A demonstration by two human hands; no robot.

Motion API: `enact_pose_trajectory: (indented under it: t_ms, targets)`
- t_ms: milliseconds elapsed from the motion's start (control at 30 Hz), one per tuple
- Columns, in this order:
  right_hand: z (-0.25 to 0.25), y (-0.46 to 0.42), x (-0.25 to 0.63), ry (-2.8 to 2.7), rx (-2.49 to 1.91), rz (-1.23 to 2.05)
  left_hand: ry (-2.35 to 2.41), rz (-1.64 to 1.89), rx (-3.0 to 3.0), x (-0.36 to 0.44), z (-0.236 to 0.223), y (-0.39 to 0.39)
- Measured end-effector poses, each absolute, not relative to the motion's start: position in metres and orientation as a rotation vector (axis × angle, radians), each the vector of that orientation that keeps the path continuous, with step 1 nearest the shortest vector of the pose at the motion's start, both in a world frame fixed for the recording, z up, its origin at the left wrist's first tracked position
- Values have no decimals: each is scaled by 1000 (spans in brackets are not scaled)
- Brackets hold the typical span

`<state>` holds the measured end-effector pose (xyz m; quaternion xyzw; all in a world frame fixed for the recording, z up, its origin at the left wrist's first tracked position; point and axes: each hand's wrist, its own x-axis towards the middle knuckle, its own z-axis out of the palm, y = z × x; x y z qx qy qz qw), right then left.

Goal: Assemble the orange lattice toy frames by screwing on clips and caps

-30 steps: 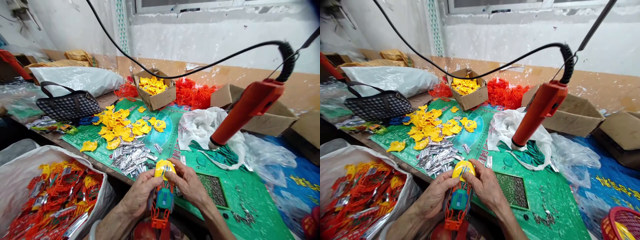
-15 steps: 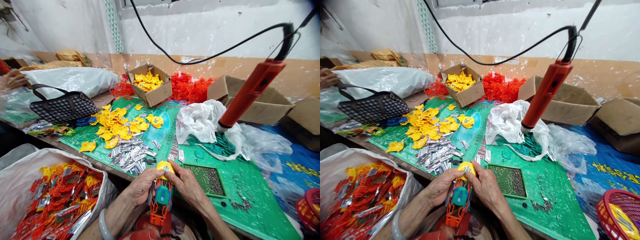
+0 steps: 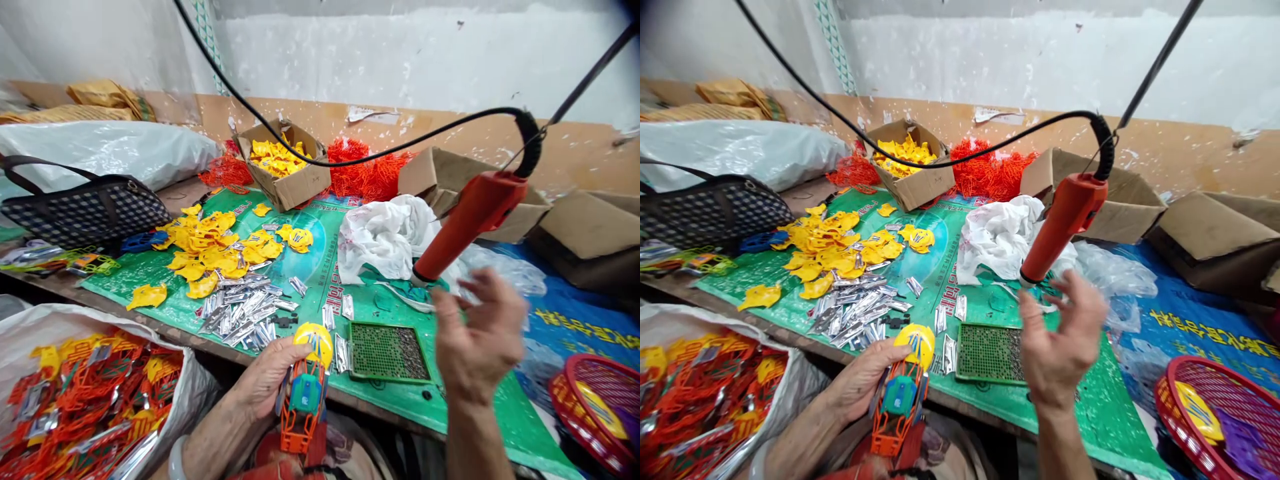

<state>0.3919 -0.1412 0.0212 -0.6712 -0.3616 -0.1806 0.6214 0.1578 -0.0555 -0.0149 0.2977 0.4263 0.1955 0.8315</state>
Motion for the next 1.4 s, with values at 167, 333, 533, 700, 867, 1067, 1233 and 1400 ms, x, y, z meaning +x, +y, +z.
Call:
enact_pose_trajectory:
  t_ms: [167,333,533,700,867,1067,1233,1400]
  targets:
    - [64,-103,471,-875,-1370,-241,881,377,646,161,-26,-61]
    - [77,-53,458,-976,-1146,476,848,316,652,162,-35,-65]
    - [54,-55,404,-894,-1263,605,873,308,654,161,-38,-65]
    - [23,-86,380,-796,-1371,519,887,258,646,164,-36,-68]
    - [7,-103,372,-730,-1309,484,884,247,628,168,-38,-71]
    - [-1,-106,368,-677,-1309,480,906,256,611,173,-32,-73]
    - [-3,-106,368,-686,-1315,468,914,243,628,175,-25,-73]
    - [-1,-107,366,-696,-1317,477,927,250,619,175,-27,-73]
